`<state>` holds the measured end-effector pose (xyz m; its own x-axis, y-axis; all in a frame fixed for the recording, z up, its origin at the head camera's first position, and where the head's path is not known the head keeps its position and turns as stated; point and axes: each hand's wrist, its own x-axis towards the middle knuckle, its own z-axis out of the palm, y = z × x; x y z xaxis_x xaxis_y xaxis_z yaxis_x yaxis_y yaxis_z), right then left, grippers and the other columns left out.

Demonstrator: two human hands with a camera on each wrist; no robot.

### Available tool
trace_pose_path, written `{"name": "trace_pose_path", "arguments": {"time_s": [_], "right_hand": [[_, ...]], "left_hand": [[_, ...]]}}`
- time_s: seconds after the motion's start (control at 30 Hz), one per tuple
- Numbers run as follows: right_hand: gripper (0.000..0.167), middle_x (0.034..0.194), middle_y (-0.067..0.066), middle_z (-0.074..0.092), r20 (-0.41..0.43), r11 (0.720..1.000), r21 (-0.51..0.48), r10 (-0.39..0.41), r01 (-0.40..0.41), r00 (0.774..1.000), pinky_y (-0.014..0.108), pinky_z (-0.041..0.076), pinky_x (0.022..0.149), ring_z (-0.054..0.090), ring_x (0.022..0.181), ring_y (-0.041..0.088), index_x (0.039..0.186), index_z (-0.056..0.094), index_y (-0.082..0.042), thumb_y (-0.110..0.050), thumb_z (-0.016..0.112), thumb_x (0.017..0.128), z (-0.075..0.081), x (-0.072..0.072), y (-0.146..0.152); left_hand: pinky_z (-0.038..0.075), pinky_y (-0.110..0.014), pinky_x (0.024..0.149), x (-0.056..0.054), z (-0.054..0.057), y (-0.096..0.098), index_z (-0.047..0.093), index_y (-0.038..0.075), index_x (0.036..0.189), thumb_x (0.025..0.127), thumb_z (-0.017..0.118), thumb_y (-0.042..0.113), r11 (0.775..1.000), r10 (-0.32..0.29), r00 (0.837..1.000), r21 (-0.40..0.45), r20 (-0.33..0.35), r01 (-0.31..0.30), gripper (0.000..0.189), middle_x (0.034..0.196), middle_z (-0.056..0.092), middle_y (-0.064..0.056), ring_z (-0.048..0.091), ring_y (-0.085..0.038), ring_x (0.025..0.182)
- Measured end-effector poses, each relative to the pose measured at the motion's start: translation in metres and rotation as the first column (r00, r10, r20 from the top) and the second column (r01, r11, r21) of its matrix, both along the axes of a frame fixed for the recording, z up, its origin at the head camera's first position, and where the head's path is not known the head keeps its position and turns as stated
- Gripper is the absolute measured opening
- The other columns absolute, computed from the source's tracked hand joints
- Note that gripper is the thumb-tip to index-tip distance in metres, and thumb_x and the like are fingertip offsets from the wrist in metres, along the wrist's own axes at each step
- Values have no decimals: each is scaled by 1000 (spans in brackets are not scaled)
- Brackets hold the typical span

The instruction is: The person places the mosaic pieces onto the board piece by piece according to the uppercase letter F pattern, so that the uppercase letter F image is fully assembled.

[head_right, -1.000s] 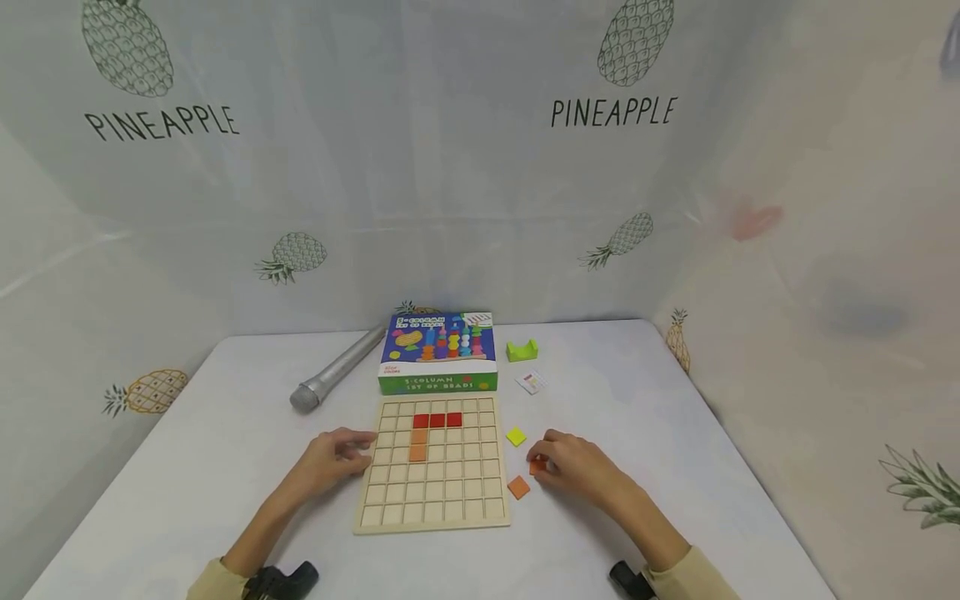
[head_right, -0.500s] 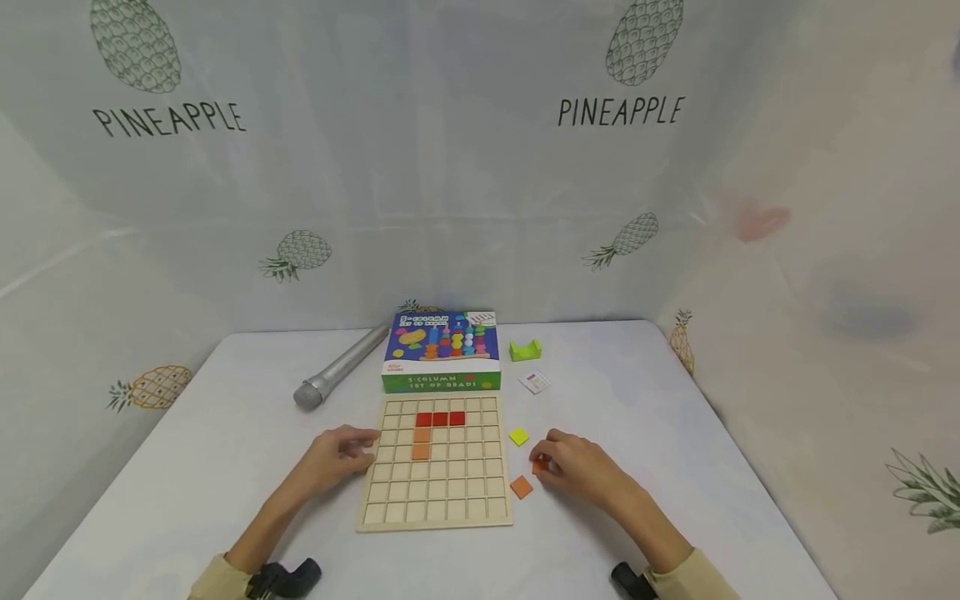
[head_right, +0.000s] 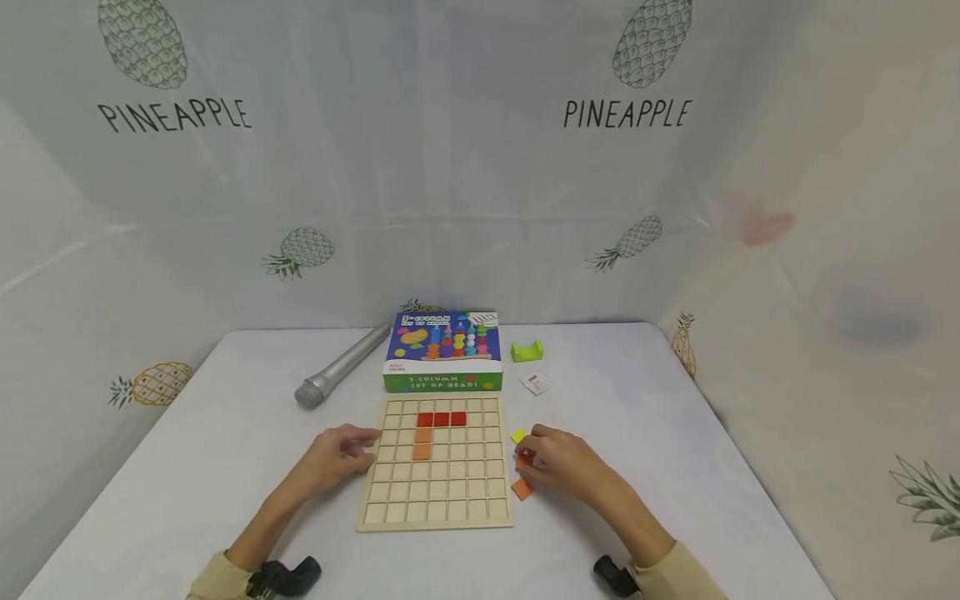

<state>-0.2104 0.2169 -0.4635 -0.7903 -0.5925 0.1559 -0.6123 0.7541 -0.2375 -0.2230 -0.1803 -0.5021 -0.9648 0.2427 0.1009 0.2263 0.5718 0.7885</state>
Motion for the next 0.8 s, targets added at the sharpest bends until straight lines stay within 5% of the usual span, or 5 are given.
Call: {"name": "trace_pose_path", "arguments": {"time_s": [0.8], "right_hand": [[20,95,-5,65,12,986,-5,166,-166,986,16,47,68,48,74,1,105,74,-17,-27,73,89,1,-6,-95]], "left_hand": [[50,-19,62,0,3,-1,69,0,119,81,75,6,1000,-8,1000,-11,8,8,39,100,67,-10,61,-3,74]]}}
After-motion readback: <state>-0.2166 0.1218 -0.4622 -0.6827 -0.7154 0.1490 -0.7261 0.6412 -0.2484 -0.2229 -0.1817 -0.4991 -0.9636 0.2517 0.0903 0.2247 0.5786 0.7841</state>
